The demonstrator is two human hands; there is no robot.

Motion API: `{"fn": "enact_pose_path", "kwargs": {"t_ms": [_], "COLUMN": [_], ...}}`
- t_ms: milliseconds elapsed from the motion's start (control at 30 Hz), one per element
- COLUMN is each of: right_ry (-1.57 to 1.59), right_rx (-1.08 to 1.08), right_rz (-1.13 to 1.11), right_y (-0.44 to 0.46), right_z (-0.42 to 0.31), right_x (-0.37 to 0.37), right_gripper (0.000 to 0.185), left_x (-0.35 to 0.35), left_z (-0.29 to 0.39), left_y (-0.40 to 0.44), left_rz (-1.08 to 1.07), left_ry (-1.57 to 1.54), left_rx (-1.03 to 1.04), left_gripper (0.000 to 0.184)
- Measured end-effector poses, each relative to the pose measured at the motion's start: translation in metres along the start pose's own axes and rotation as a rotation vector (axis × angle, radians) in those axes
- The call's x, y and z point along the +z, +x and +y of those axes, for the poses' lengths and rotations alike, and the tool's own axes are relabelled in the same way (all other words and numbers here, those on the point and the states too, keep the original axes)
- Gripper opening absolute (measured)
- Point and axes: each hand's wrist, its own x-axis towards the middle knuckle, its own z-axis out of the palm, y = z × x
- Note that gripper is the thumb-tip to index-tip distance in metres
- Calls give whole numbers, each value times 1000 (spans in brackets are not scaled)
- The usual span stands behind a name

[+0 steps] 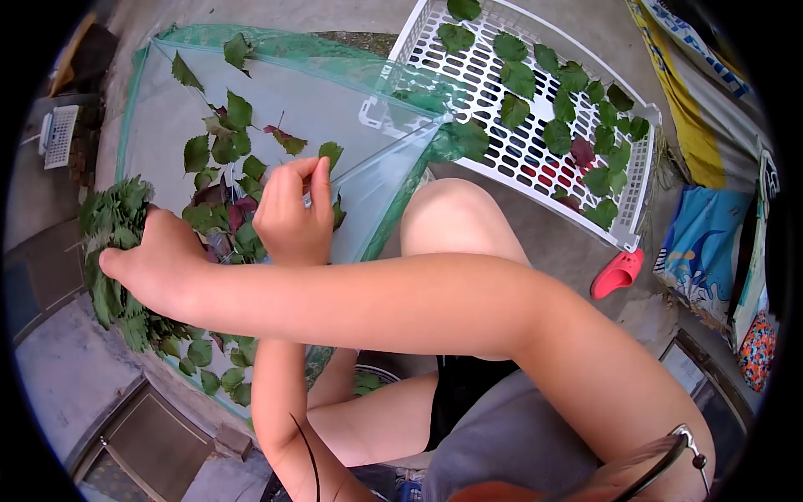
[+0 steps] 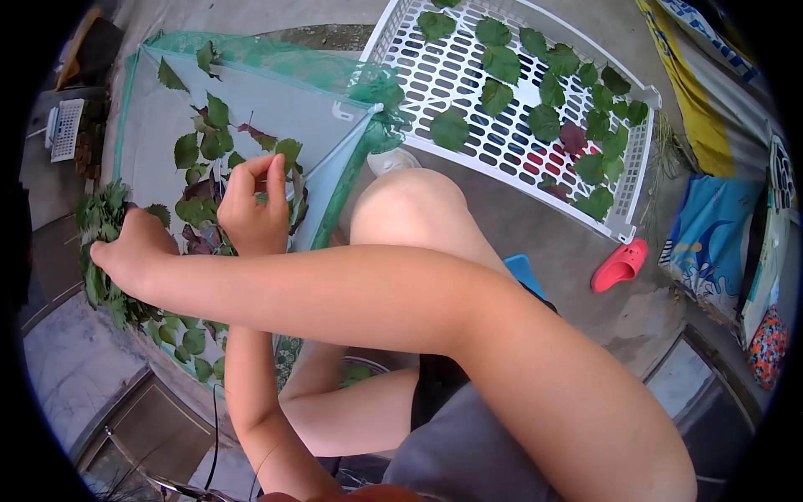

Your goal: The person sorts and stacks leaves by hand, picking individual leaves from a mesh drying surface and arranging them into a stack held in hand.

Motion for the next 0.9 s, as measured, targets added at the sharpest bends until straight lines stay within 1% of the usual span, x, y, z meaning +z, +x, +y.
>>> {"fn": "enact_pose_path", "kwargs": {"t_ms": [33, 133, 167, 233, 267, 300, 367, 400, 467, 600, 667, 800, 867, 900], "right_ry": [10, 31, 38, 48, 50, 56, 61, 65, 67, 74, 76, 77, 77, 76], "right_rx": [10, 36, 42, 51, 56, 60, 68, 73, 79, 95, 104, 116, 126, 132], "right_rz": [-25, -91, -103, -131, -145, -156, -174, -182, -192, -219, -228, -241, -241, -243], "right_y": [0, -3, -3, -4, -5, -6, -7, -7, -8, -9, -9, -10, -11, -12], "right_z": [-1, 2, 4, 6, 7, 7, 8, 8, 9, 12, 13, 12, 12, 10], "right_x": [0, 9, 12, 16, 18, 18, 20, 21, 21, 23, 23, 18, 10, 6], "right_gripper": [42, 42, 42, 42, 42, 41, 41, 41, 41, 41, 41, 41, 41, 41], "left_x": [2, 9, 10, 10, 9, 7, 2, 1, -2, 3, 2, -1, -3, -6], "left_z": [1, 5, 8, 16, 19, 22, 28, 28, 25, 11, 9, 15, 13, 12], "left_y": [0, 2, 2, 5, 5, 6, 8, 7, 5, -3, -1, 0, -1, -2], "left_rz": [-8, -119, -120, -220, -250, -249, -338, -337, -364, -367, -423, -466, -397, -397], "left_ry": [5, -28, -27, -189, -237, -232, -404, -402, -643, -614, -472, -451, -421, -423], "left_rx": [6, 33, 32, -57, -141, -141, -416, -417, -597, -545, -270, -267, -216, -217], "left_gripper": [13, 12, 12, 11, 13, 13, 15, 15, 19, 16, 19, 20, 18, 18]}}
